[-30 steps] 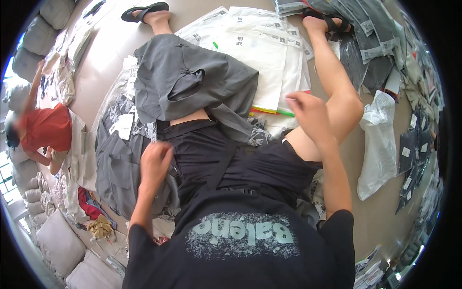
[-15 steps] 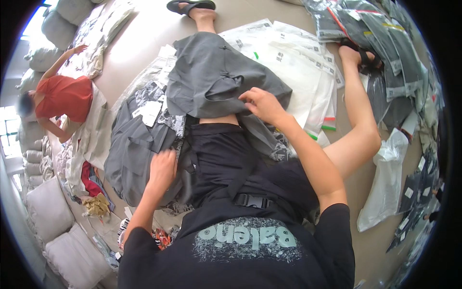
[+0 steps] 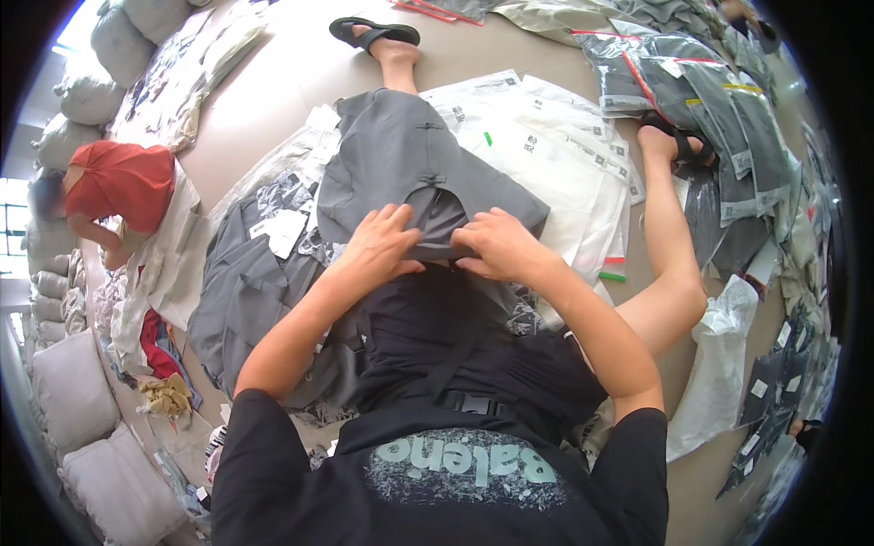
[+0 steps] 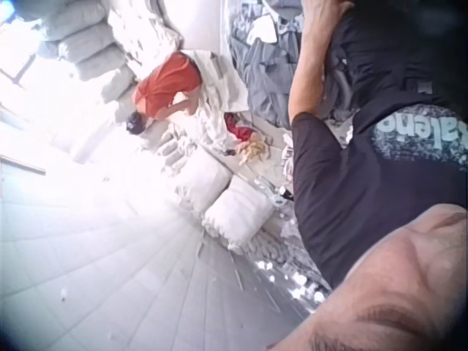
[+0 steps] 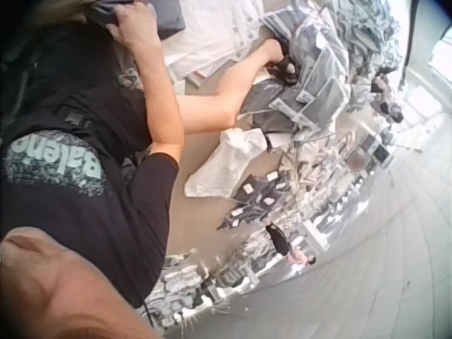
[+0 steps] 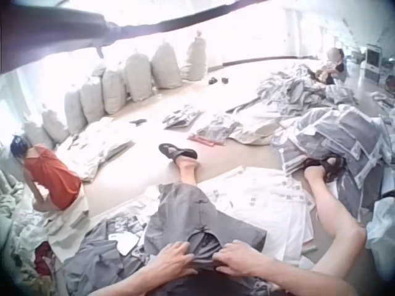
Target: The person sits on the floor and folds gray trousers, placing each folded pair into a clear plastic bag. The person then seals the bag and sets it aside, repeating the process with multiple pairs of trousers.
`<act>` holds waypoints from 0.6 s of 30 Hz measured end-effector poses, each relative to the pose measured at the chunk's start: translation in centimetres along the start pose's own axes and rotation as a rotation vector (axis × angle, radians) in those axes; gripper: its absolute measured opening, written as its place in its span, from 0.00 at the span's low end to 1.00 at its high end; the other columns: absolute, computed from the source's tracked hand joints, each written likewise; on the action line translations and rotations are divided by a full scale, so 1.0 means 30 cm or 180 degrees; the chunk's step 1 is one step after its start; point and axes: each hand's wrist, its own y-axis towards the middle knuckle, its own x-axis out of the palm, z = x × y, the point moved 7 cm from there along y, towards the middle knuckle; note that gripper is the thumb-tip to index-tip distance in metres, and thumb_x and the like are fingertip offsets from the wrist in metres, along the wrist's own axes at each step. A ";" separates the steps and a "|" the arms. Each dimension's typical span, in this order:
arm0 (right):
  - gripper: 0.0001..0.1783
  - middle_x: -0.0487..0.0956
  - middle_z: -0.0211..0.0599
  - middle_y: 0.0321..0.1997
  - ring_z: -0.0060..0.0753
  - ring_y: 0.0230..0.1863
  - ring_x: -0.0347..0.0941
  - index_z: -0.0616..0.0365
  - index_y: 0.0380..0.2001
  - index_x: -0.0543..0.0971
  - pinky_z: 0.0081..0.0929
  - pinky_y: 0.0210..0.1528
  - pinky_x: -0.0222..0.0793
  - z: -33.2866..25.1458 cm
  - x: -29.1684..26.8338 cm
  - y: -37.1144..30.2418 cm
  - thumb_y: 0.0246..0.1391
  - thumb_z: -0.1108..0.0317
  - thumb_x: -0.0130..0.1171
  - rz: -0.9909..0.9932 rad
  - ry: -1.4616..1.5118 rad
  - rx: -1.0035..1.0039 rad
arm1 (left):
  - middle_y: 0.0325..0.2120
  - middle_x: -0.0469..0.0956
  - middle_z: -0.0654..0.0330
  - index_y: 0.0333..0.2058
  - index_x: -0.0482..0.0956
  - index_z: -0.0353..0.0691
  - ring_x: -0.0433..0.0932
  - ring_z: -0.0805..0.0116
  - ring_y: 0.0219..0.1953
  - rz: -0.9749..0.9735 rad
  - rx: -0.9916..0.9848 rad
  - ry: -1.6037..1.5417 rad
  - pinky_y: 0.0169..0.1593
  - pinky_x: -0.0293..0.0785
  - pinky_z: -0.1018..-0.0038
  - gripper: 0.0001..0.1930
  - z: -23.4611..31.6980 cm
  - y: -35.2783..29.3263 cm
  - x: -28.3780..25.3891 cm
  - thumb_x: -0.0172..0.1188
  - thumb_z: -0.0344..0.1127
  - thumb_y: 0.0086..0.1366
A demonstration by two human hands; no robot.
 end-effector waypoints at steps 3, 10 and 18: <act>0.13 0.82 0.30 0.37 0.38 0.47 0.80 0.50 0.37 0.82 0.39 0.54 0.70 0.076 0.014 -0.015 0.52 0.61 0.74 0.0010 -0.0278 0.0349 | 0.51 0.75 0.50 0.39 0.80 0.38 0.74 0.47 0.56 0.0279 -0.0036 0.0293 0.58 0.73 0.56 0.19 -0.027 -0.026 -0.024 0.77 0.42 0.56; 0.14 0.75 0.41 0.46 0.52 0.45 0.80 0.54 0.37 0.77 0.49 0.47 0.77 0.009 -0.184 0.058 0.49 0.72 0.73 0.1351 -0.0206 0.0293 | 0.32 0.78 0.46 0.36 0.73 0.35 0.80 0.41 0.39 0.0865 -0.0944 -0.0215 0.42 0.74 0.52 0.13 -0.249 -0.093 -0.099 0.71 0.31 0.62; 0.15 0.85 0.48 0.36 0.46 0.40 0.83 0.58 0.51 0.82 0.38 0.46 0.77 0.347 -0.158 0.053 0.61 0.71 0.63 0.1316 0.1099 0.1699 | 0.23 0.72 0.56 0.47 0.82 0.36 0.69 0.69 0.28 0.1015 -0.1294 -0.1079 0.35 0.69 0.66 0.17 -0.399 -0.062 -0.371 0.73 0.28 0.60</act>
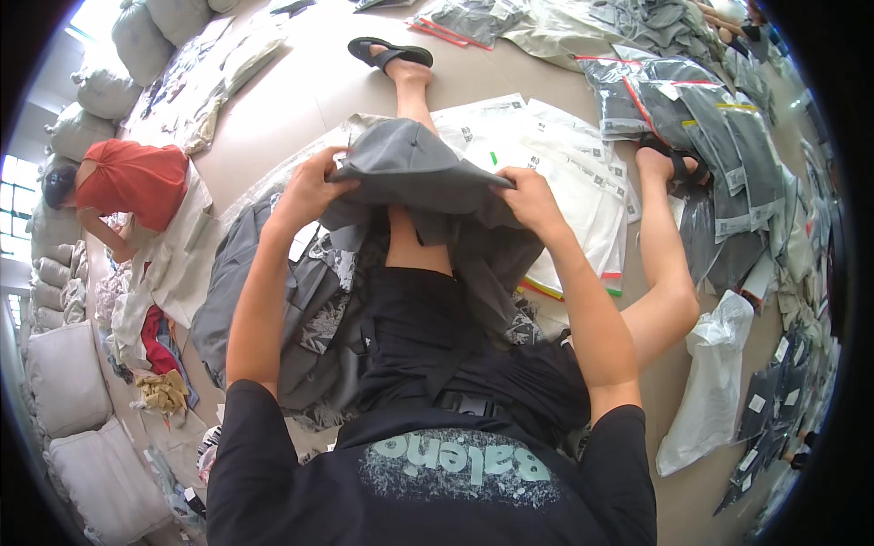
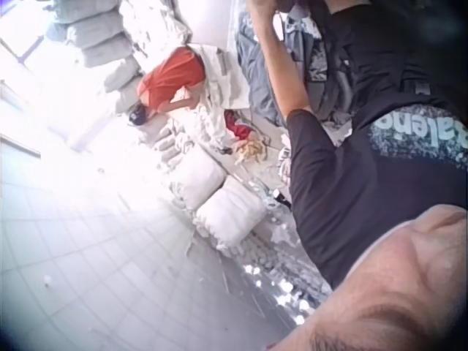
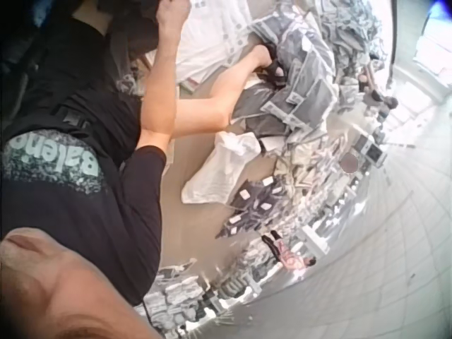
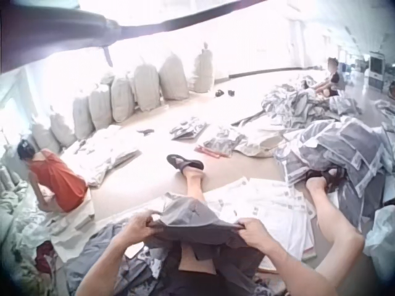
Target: The person sits on the floor and folds gray trousers, placing each folded pair into a clear plastic bag. The person then seals the bag and sets it aside, repeating the process with multiple pairs of trousers.
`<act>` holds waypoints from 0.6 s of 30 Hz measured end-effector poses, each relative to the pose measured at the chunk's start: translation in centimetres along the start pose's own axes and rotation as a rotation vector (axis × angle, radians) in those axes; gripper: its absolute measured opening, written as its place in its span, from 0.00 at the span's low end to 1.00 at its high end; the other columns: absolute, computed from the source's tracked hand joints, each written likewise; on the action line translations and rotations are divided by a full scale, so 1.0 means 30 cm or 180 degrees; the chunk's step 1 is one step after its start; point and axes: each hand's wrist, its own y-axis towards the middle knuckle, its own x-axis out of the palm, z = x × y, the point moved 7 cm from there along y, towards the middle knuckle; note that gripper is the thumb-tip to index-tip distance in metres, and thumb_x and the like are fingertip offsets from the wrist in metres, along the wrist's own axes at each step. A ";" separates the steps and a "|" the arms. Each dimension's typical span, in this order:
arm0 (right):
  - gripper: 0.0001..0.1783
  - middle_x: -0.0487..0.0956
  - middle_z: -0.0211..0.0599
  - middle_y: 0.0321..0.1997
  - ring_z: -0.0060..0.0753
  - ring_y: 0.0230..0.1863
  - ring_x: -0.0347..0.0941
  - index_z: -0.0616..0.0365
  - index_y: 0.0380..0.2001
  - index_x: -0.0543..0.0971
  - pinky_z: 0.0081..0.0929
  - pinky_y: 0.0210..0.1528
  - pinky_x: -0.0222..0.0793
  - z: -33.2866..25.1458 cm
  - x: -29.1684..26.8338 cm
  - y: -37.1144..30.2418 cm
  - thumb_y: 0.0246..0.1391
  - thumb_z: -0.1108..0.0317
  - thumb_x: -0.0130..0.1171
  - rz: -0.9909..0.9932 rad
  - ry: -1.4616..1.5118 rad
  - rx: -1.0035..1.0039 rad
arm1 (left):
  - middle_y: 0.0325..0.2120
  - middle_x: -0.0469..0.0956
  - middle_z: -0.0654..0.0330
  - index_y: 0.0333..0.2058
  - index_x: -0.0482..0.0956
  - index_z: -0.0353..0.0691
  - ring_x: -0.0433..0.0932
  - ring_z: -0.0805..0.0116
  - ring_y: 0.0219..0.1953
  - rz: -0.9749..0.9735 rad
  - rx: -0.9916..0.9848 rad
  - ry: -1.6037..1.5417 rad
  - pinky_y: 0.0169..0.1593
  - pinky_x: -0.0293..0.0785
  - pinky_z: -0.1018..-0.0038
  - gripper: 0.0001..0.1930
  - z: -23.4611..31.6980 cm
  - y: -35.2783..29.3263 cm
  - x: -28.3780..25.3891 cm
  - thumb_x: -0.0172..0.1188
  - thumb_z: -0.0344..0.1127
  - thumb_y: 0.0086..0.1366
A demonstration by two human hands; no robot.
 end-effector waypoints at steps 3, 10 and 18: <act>0.13 0.82 0.43 0.31 0.35 0.35 0.78 0.61 0.48 0.82 0.32 0.44 0.74 -0.089 -0.100 0.008 0.61 0.72 0.60 -0.0021 0.0616 -0.0179 | 0.21 0.71 0.59 0.35 0.82 0.32 0.69 0.69 0.25 -0.1098 -0.0494 0.0762 0.33 0.68 0.65 0.14 -0.169 0.012 0.060 0.76 0.35 0.60; 0.12 0.85 0.26 0.38 0.15 0.37 0.78 0.58 0.52 0.82 0.19 0.40 0.75 -0.417 -0.495 0.124 0.70 0.66 0.63 -0.0432 0.1420 -0.0516 | 0.29 0.80 0.67 0.47 0.83 0.34 0.75 0.79 0.34 0.1286 0.0407 -0.1675 0.41 0.72 0.76 0.10 0.050 0.180 -0.298 0.62 0.35 0.76; 0.45 0.82 0.43 0.61 0.33 0.56 0.82 0.61 0.70 0.71 0.29 0.59 0.80 -0.747 -1.204 -0.108 0.55 0.52 0.76 -0.0831 0.0859 -0.1112 | 0.34 0.90 0.59 0.40 0.88 0.40 0.86 0.68 0.31 0.2680 0.2329 0.0542 0.37 0.80 0.70 0.10 0.702 0.147 -0.736 0.65 0.39 0.76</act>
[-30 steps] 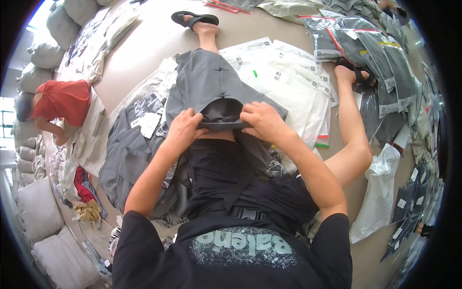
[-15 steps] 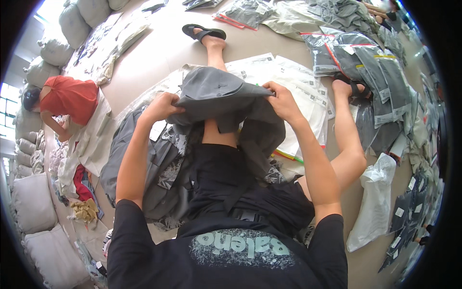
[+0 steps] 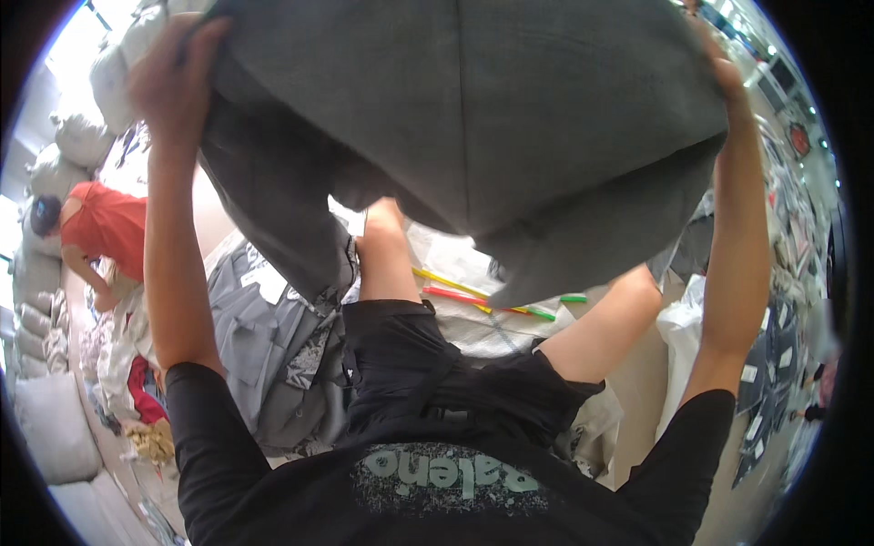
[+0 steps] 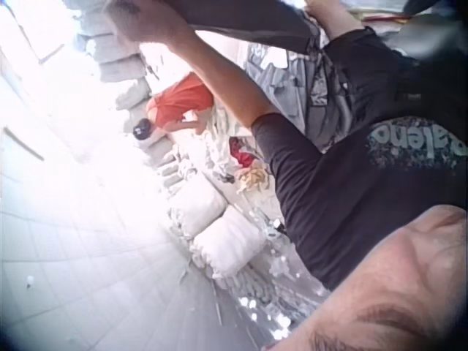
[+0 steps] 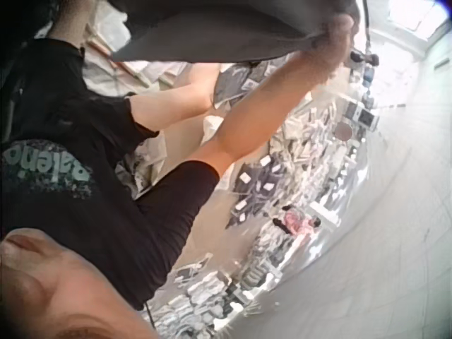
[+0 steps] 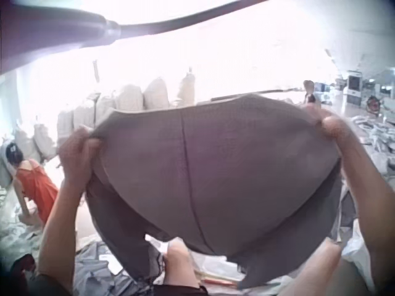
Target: The person sits on the floor and folds gray trousers, placing each folded pair into a clear plastic bag. The person then seals the bag and sets it aside, repeating the process with multiple pairs of trousers.
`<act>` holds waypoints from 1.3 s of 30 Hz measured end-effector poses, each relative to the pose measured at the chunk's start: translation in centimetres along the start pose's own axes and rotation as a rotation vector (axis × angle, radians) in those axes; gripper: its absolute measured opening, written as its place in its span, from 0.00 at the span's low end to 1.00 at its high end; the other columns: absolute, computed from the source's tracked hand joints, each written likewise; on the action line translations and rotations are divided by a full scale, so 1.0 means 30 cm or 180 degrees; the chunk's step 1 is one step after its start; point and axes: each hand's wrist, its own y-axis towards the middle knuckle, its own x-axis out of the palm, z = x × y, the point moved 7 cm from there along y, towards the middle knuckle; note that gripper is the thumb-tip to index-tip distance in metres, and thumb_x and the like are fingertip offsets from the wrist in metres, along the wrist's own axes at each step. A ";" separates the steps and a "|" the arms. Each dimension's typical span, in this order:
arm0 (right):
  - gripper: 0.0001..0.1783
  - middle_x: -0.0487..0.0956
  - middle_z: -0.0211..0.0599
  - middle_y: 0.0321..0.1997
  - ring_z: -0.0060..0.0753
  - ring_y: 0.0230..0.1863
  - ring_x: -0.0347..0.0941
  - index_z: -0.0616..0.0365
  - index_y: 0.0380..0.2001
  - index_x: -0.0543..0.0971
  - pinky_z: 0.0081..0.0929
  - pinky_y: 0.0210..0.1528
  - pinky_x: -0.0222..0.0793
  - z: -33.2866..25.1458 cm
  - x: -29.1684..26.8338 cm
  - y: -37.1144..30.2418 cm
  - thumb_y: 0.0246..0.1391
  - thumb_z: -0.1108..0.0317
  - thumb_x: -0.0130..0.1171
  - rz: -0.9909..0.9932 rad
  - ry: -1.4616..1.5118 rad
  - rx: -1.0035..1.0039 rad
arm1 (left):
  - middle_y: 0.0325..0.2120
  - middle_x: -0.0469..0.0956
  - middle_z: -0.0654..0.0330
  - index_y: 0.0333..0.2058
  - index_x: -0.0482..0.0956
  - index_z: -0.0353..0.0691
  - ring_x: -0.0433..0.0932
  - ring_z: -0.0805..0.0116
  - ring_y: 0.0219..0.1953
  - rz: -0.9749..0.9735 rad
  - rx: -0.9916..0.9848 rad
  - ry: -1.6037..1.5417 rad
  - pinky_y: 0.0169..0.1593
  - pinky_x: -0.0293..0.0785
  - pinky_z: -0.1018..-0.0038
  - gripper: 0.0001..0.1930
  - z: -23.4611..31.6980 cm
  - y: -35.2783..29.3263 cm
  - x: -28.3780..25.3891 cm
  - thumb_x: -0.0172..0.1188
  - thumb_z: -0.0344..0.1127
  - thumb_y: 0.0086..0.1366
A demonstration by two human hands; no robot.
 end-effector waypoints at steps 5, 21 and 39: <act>0.19 0.89 0.28 0.40 0.18 0.40 0.84 0.62 0.48 0.88 0.22 0.48 0.78 0.131 -0.023 0.021 0.60 0.60 0.74 0.0407 -0.1014 0.0907 | 0.20 0.70 0.50 0.33 0.81 0.35 0.72 0.69 0.24 -0.1468 0.0111 -0.0330 0.34 0.70 0.64 0.19 -0.001 -0.029 0.340 0.65 0.48 0.75; 0.31 0.87 0.29 0.38 0.20 0.37 0.84 0.59 0.49 0.86 0.21 0.42 0.78 0.156 -0.238 -0.105 0.69 0.39 0.62 0.1750 -0.1657 0.0857 | 0.36 0.86 0.63 0.52 0.84 0.32 0.82 0.79 0.36 -0.1912 -0.1416 -0.2034 0.44 0.78 0.79 0.19 0.085 0.123 0.593 0.61 0.45 0.79; 0.14 0.88 0.34 0.38 0.30 0.34 0.86 0.58 0.42 0.84 0.30 0.38 0.84 -0.082 -0.062 -0.030 0.74 0.60 0.55 0.2660 0.0956 -0.0341 | 0.40 0.82 0.52 0.51 0.76 0.32 0.86 0.64 0.38 0.0510 -0.1993 -0.3188 0.42 0.87 0.67 0.10 0.342 0.298 0.515 0.49 0.31 0.80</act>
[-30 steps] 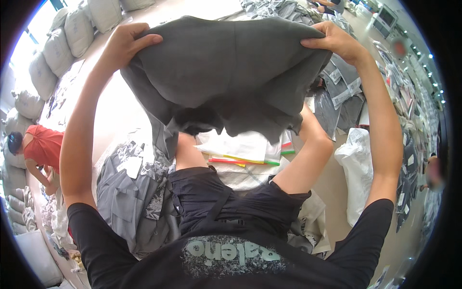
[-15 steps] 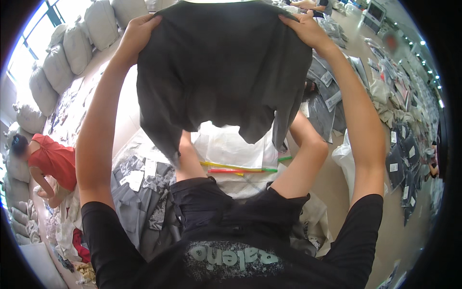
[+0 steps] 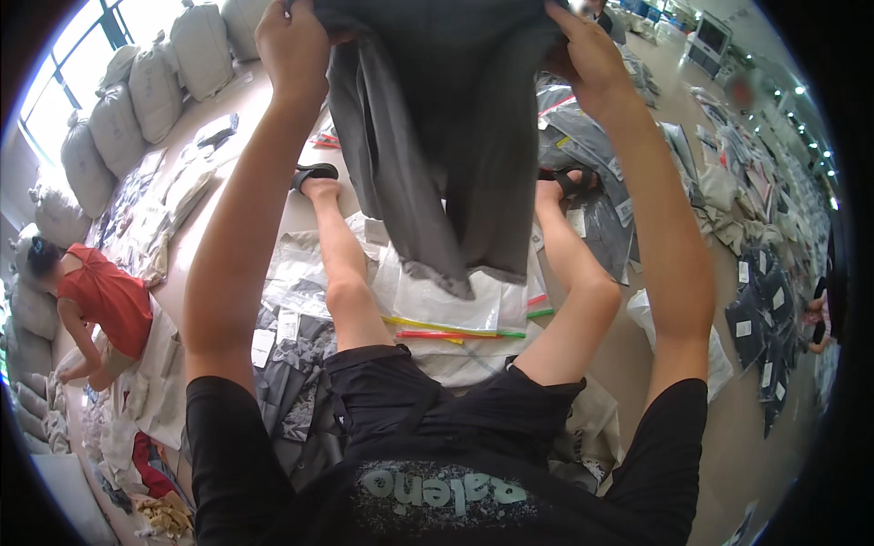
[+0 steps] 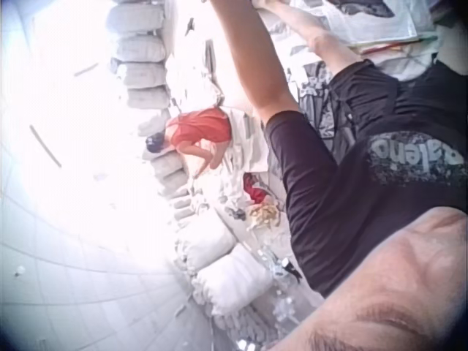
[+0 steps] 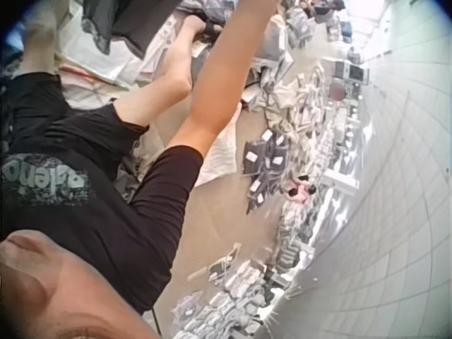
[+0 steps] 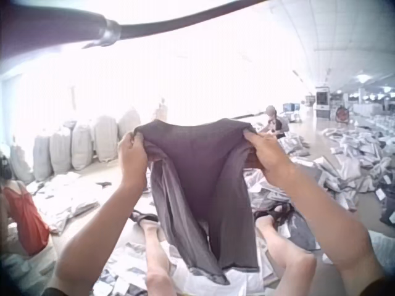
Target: The person sits on the floor and folds gray trousers, placing each folded pair into a clear plastic bag. The person then seals the bag and sets it aside, repeating the process with multiple pairs of trousers.
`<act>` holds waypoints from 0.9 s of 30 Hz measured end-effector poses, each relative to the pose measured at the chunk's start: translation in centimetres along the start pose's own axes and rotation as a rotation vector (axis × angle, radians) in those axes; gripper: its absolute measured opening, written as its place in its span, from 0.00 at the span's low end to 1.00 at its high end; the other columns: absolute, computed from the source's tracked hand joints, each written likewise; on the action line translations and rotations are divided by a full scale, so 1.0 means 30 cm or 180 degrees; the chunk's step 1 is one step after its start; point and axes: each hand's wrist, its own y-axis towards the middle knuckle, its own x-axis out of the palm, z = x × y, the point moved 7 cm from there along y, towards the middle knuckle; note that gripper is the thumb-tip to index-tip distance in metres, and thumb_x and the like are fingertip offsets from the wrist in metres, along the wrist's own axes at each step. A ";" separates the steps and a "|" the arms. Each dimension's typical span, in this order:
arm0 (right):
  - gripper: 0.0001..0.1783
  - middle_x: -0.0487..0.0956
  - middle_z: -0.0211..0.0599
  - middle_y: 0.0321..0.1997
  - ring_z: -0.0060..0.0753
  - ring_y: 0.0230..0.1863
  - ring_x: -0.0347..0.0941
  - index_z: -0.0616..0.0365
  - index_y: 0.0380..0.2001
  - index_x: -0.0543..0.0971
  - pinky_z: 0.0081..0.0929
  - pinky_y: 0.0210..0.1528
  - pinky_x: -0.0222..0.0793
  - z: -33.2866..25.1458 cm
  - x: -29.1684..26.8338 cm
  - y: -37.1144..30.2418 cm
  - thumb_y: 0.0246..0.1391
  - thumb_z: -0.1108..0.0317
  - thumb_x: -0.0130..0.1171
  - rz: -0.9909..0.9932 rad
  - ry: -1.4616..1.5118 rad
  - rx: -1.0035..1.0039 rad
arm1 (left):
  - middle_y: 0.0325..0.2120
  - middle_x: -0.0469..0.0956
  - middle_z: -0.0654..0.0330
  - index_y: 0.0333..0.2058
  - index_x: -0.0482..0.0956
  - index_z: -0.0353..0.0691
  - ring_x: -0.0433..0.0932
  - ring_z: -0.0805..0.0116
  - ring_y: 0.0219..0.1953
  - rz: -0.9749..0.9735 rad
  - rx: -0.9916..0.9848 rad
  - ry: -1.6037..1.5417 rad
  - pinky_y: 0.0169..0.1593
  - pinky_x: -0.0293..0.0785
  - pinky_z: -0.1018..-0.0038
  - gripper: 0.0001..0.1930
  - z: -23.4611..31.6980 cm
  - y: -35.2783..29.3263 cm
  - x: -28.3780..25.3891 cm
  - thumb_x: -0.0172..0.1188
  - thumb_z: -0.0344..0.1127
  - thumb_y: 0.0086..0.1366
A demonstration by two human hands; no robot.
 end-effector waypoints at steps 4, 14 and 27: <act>0.13 0.88 0.42 0.46 0.37 0.44 0.87 0.59 0.50 0.82 0.38 0.51 0.84 0.005 0.087 -0.040 0.74 0.64 0.54 -0.0258 0.0756 -0.0096 | 0.42 0.82 0.51 0.54 0.73 0.32 0.86 0.65 0.40 -0.0132 0.0374 -0.0629 0.45 0.86 0.69 0.13 0.032 -0.051 -0.008 0.56 0.33 0.78; 0.30 0.75 0.43 0.70 0.34 0.71 0.70 0.65 0.71 0.69 0.37 0.76 0.60 -0.013 0.276 -0.303 0.80 0.53 0.44 -0.1423 0.1125 -0.0613 | 0.54 0.74 0.50 0.64 0.60 0.36 0.78 0.62 0.56 0.0080 0.1539 0.0522 0.62 0.76 0.68 0.39 0.116 -0.416 0.190 0.75 0.21 0.59; 0.52 0.76 0.50 0.68 0.40 0.69 0.72 0.56 0.77 0.61 0.42 0.72 0.65 0.762 -0.070 -0.494 0.69 0.23 0.34 0.0207 0.2672 -0.0001 | 0.45 0.81 0.52 0.58 0.70 0.32 0.83 0.66 0.47 0.0340 0.0659 -0.0731 0.52 0.80 0.72 0.19 -0.074 -0.437 0.307 0.61 0.21 0.69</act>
